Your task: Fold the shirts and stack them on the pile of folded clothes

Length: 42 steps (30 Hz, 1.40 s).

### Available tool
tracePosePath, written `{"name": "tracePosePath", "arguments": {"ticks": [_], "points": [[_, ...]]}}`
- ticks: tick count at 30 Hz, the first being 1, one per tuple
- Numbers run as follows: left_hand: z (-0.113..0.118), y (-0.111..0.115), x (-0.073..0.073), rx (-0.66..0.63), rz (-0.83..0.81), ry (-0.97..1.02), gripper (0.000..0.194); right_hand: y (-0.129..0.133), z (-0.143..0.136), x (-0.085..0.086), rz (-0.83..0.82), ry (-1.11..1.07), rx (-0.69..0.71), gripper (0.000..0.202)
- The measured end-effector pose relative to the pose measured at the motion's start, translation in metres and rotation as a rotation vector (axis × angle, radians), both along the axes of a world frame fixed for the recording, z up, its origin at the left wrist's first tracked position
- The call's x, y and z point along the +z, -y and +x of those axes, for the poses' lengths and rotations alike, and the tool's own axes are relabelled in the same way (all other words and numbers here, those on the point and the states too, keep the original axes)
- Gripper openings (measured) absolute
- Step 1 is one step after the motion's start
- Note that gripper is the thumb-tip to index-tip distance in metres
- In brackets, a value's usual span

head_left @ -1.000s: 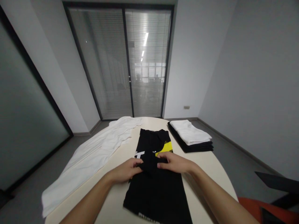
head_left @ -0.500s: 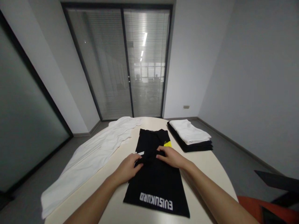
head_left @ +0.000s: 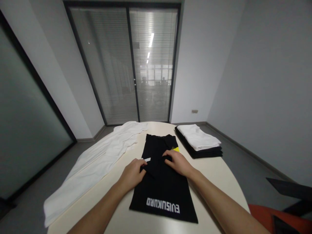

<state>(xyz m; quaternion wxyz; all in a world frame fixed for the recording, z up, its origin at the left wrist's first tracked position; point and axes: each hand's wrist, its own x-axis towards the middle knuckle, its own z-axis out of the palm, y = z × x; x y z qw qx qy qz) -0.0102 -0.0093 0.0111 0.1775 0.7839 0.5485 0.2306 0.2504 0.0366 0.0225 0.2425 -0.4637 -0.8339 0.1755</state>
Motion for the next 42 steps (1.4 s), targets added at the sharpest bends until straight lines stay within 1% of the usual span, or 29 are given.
{"name": "tracePosePath", "arguments": {"ticks": [4,7,10,12,14,17,19,21,23,25,26,27,29,30,31,33,35,38,42], "points": [[0.001,-0.003,-0.003,0.062,-0.012,0.010,0.022,0.001,-0.001,0.005,0.006,-0.013,-0.010,0.023],[0.002,-0.006,-0.007,0.079,-0.019,0.037,0.026,0.000,-0.001,0.003,-0.035,-0.025,0.003,0.023],[0.002,-0.008,-0.011,0.053,0.001,0.075,0.031,-0.002,-0.003,-0.002,-0.058,-0.081,-0.016,0.023],[0.003,-0.010,-0.012,0.050,0.019,0.105,0.029,-0.005,-0.005,-0.003,-0.074,-0.125,-0.057,0.021],[0.003,-0.014,-0.014,0.077,0.023,0.128,0.023,-0.008,-0.008,-0.004,-0.080,-0.151,-0.100,0.021],[0.003,-0.020,-0.018,0.144,0.027,0.153,0.018,-0.016,-0.012,-0.006,-0.020,-0.154,-0.137,0.025],[0.003,-0.025,-0.022,0.168,0.030,0.190,0.018,-0.020,-0.012,-0.009,0.033,-0.100,-0.145,0.027],[0.002,-0.028,-0.027,0.173,0.042,0.238,0.022,-0.021,-0.009,-0.009,0.083,-0.024,-0.154,0.032],[0.000,-0.028,-0.032,0.167,0.068,0.262,0.029,-0.016,-0.004,-0.004,0.151,0.021,-0.159,0.037],[-0.001,-0.026,-0.034,0.156,0.090,0.245,0.036,-0.003,0.001,0.008,0.170,0.035,-0.108,0.028],[-0.002,-0.025,-0.035,0.148,0.096,0.225,0.037,0.005,0.001,0.015,0.131,0.045,-0.041,0.020],[-0.002,-0.024,-0.035,0.144,0.100,0.203,0.037,0.015,0.000,0.022,0.046,0.063,0.062,0.016],[-0.003,-0.023,-0.034,0.139,0.105,0.162,0.033,0.037,-0.007,0.034,-0.139,0.142,0.309,0.025],[-0.003,-0.023,-0.033,0.138,0.105,0.148,0.031,0.047,-0.013,0.039,-0.188,0.193,0.394,0.032],[-0.003,-0.023,-0.032,0.137,0.105,0.138,0.029,0.057,-0.020,0.041,-0.199,0.243,0.441,0.038],[-0.003,-0.024,-0.031,0.136,0.102,0.129,0.026,0.071,-0.034,0.043,-0.173,0.343,0.487,0.044],[-0.003,-0.025,-0.031,0.127,0.102,0.126,0.026,0.077,-0.043,0.042,-0.135,0.409,0.493,0.041],[-0.003,-0.025,-0.029,0.111,0.102,0.126,0.026,0.075,-0.044,0.039,-0.120,0.406,0.476,0.029],[-0.002,-0.020,-0.020,0.115,0.089,0.110,0.027,0.067,-0.038,0.036,-0.198,0.342,0.513,0.022]]}}
